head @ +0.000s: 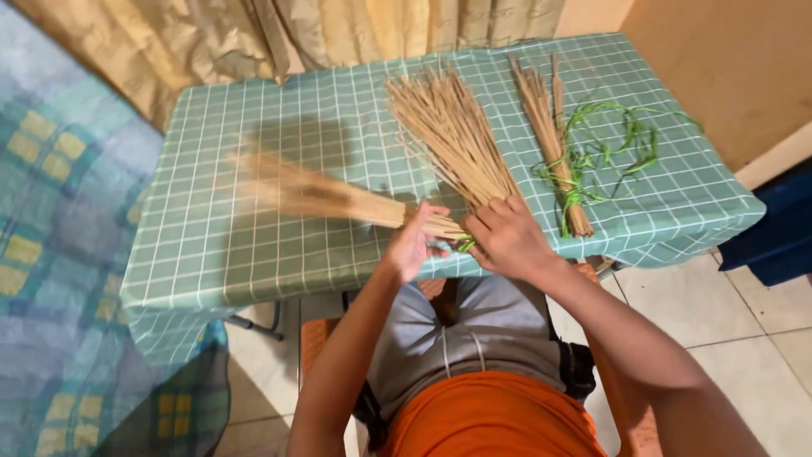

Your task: Gathering thin wooden sticks into bundles and tying them together using green plastic strips.

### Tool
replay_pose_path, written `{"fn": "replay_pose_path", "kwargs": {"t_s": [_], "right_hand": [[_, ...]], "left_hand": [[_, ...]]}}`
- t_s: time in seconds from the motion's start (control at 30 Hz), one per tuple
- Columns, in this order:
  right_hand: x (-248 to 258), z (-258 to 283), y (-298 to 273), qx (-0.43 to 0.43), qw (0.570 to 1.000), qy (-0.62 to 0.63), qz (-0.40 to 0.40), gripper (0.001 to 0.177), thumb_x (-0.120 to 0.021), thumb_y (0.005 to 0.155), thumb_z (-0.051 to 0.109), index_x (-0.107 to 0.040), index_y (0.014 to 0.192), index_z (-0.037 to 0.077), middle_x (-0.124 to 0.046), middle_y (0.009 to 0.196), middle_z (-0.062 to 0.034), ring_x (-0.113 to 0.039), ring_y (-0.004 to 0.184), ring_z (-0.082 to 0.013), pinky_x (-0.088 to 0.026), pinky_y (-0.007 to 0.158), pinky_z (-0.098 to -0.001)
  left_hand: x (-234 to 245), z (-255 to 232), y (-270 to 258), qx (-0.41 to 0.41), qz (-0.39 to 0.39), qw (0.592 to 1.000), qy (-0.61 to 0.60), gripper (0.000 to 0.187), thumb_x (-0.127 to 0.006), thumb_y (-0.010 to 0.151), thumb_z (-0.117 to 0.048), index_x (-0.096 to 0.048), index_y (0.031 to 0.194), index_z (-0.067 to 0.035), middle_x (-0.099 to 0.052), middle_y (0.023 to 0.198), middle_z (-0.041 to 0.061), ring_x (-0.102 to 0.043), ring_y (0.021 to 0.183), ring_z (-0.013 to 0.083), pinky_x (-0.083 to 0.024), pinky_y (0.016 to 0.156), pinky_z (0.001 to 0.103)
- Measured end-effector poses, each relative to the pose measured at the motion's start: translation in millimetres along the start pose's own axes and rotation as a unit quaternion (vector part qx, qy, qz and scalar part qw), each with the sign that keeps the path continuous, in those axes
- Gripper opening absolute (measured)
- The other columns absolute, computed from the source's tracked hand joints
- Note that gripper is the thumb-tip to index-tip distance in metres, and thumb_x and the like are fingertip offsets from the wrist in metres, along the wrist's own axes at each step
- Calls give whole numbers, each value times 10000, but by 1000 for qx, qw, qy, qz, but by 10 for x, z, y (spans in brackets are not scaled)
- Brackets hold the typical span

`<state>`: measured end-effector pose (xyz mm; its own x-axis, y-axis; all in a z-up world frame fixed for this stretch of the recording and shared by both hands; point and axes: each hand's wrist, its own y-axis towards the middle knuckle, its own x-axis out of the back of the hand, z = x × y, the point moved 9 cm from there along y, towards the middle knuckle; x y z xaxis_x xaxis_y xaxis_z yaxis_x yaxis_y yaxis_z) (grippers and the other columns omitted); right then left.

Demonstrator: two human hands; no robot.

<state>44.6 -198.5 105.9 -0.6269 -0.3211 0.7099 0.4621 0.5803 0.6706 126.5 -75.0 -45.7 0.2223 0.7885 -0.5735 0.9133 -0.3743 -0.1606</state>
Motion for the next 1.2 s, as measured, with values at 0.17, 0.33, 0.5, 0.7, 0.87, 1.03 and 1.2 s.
{"fn": "replay_pose_path", "kwargs": {"t_s": [0.17, 0.33, 0.5, 0.7, 0.87, 1.03, 1.2], "right_hand": [[326, -27, 294, 11, 997, 70, -40, 335, -783, 858, 378, -726, 1021, 91, -605, 978, -101, -568, 906, -316, -411, 818, -451], [308, -211, -38, -82, 983, 128, -101, 306, -869, 854, 283, -784, 1083, 98, -595, 1028, -70, -582, 933, -293, -433, 818, -398], [-23, -164, -429, -122, 978, 97, -139, 338, -869, 873, 302, -786, 1126, 93, -565, 994, -66, -563, 882, -286, -418, 785, -409], [-74, -215, -618, -125, 972, 94, -176, 234, -808, 911, 212, -813, 1129, 128, -594, 980, -48, -572, 911, -302, -432, 825, -422], [-74, -128, -593, -135, 974, 72, -166, 168, -832, 858, 142, -823, 1025, 155, -624, 944, -29, -566, 914, -303, -413, 797, -434], [-24, -85, -577, -130, 974, 59, -176, 55, -775, 847, 91, -764, 888, 126, -655, 901, -15, -580, 891, -269, -410, 789, -397], [-183, -64, -588, -135, 974, 89, -159, 85, -736, 818, 58, -700, 874, 111, -599, 910, -36, -566, 910, -315, -413, 771, -415]], "left_hand": [[453, -102, -43, -56, -108, 992, -45, 316, -783, 927, -356, -616, 1093, -144, -694, 1120, 61, -743, 970, 260, -662, 800, 426], [618, -210, -117, -90, -95, 989, -73, 313, -742, 959, -376, -566, 1095, -156, -669, 1145, 88, -712, 1042, 322, -642, 891, 443], [440, -165, -162, -130, -54, 988, -55, 329, -775, 954, -288, -584, 1121, -80, -692, 1128, 157, -716, 1032, 342, -644, 848, 507], [164, -224, -348, -139, -12, 990, -18, 315, -799, 930, -201, -600, 1114, -41, -661, 1192, 215, -689, 1095, 365, -616, 911, 504], [191, -106, -373, -139, -10, 990, -8, 320, -786, 943, -190, -586, 1131, -27, -643, 1223, 231, -670, 1128, 376, -588, 956, 528], [23, -200, -487, -145, -20, 989, 0, 332, -769, 955, -191, -578, 1153, -5, -612, 1255, 276, -642, 1177, 403, -567, 976, 558], [211, -177, -431, -151, -28, 988, -12, 319, -734, 986, -227, -549, 1156, -30, -622, 1241, 254, -646, 1169, 390, -563, 983, 566]]}}
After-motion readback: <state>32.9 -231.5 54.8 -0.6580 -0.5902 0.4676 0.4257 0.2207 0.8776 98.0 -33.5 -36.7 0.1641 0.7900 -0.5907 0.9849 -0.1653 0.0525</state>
